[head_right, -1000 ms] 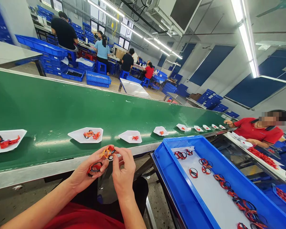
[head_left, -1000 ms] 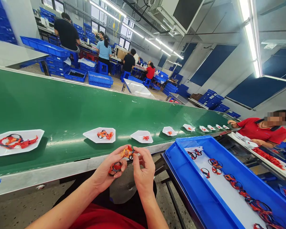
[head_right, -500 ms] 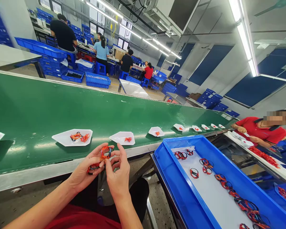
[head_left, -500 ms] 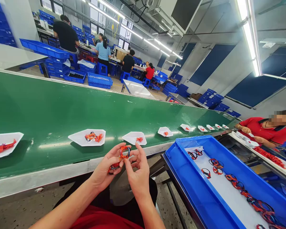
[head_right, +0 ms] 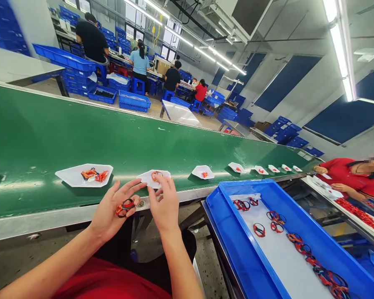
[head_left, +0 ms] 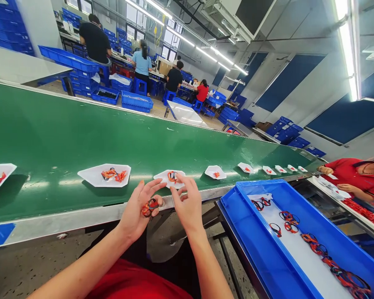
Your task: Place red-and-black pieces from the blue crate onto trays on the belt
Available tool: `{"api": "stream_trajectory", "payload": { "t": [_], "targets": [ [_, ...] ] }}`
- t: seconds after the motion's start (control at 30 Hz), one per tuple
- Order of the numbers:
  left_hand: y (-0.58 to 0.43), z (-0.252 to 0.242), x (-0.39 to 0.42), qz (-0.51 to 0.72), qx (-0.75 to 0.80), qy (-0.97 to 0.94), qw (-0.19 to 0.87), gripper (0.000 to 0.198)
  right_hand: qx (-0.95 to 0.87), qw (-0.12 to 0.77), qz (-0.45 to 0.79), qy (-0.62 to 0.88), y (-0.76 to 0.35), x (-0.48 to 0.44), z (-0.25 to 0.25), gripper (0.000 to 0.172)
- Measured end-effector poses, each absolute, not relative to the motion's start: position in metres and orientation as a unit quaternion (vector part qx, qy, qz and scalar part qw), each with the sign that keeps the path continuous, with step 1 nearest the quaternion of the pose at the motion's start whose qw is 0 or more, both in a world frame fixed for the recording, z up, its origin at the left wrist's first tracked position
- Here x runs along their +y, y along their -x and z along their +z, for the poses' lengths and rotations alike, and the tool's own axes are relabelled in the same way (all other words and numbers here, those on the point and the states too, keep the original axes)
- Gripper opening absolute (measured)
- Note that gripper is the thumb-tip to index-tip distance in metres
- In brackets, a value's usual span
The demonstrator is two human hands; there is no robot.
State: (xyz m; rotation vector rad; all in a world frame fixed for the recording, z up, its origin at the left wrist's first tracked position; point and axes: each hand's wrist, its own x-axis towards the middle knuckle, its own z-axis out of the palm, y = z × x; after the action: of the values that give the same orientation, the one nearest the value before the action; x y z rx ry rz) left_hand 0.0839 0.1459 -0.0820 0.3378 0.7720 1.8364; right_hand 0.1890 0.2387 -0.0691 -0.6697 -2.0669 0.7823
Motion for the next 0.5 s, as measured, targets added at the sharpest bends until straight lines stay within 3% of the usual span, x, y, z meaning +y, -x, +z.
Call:
{"api": "stream_trajectory", "payload": {
  "t": [0.2, 0.3, 0.5],
  "targets": [
    [-0.093, -0.083, 0.148, 0.774, 0.395, -0.185, 0.458, 0.047, -0.857, 0.293, 0.365, 0.217, -0.204, 0.193, -0.08, 0.017],
    [-0.096, -0.08, 0.145, 0.777, 0.408, -0.205, 0.434, 0.048, -0.834, 0.29, 0.403, 0.239, -0.206, 0.188, -0.089, 0.009],
    [-0.094, -0.069, 0.139, 0.791, 0.363, -0.21, 0.445, 0.053, -0.781, 0.311, 0.477, 0.255, -0.211, 0.195, -0.099, 0.009]
  ]
}}
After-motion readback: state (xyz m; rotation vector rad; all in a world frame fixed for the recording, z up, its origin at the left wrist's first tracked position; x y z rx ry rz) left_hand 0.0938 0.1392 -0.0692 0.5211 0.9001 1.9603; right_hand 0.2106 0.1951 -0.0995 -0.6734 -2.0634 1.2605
